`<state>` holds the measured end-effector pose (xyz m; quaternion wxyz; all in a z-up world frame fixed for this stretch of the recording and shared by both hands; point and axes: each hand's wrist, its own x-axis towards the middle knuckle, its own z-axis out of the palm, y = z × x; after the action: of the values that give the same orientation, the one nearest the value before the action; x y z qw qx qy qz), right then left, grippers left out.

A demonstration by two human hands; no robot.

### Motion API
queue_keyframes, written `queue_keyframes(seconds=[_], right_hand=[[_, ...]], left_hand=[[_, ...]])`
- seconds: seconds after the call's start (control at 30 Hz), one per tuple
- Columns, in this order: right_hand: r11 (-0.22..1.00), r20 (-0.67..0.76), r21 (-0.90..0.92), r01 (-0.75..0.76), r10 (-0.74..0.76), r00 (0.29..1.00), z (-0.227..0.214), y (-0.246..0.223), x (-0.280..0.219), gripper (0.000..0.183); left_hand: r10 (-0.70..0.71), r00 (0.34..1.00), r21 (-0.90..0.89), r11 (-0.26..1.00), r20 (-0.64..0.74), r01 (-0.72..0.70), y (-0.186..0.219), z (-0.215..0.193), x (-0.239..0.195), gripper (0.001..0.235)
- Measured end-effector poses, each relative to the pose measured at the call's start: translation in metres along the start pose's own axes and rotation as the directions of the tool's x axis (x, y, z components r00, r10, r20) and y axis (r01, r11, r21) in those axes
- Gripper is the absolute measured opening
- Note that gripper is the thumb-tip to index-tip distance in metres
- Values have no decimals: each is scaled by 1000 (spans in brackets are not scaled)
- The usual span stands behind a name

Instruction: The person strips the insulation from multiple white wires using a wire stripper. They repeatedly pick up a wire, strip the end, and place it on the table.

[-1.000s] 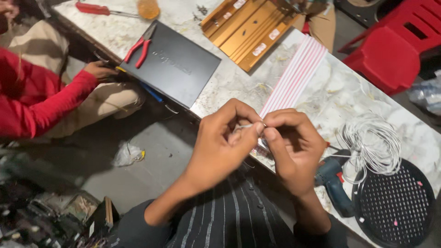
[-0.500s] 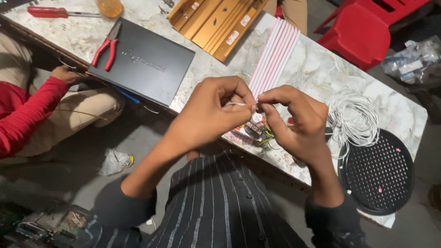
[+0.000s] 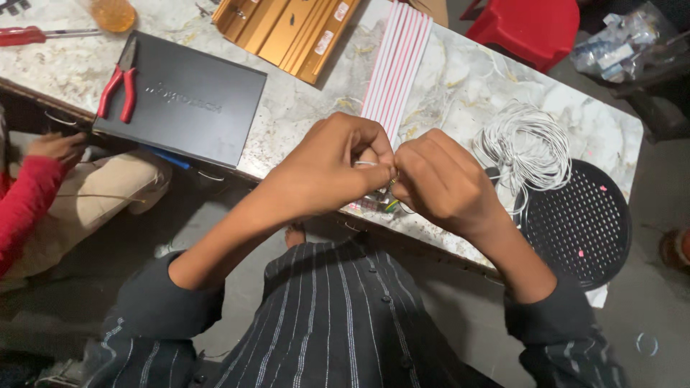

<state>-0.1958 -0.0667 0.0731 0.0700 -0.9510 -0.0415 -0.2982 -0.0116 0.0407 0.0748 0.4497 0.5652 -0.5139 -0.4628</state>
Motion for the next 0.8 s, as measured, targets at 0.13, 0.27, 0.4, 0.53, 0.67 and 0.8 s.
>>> queue_keyframes(seconds=[0.13, 0.27, 0.4, 0.53, 0.67, 0.8], right_hand=[[989, 30, -98, 113, -110, 993, 4, 15, -26, 27], [968, 92, -188, 168, -153, 984, 13, 26, -53, 23], [818, -317, -329, -472, 376, 871, -34, 66, -69, 10], [745, -274, 98, -660, 658, 701, -42, 51, -92, 15], [714, -121, 395, -578, 664, 737, 3, 5, -88, 18], [570, -68, 636, -521, 714, 697, 12, -32, -62, 9]], left_hand=[[-56, 997, -33, 998, 54, 57, -11, 12, 8, 10], [-2, 991, -111, 994, 135, 18, -27, 21, 6, 14], [11, 982, -197, 980, 189, 27, -37, 31, -13, 12], [-287, 956, -353, 890, 57, 288, -40, 24, -11, 7], [-177, 982, -484, 855, 69, 188, -26, 30, -3, 5], [-141, 987, -520, 839, 73, 158, -22, 32, -6, 5]])
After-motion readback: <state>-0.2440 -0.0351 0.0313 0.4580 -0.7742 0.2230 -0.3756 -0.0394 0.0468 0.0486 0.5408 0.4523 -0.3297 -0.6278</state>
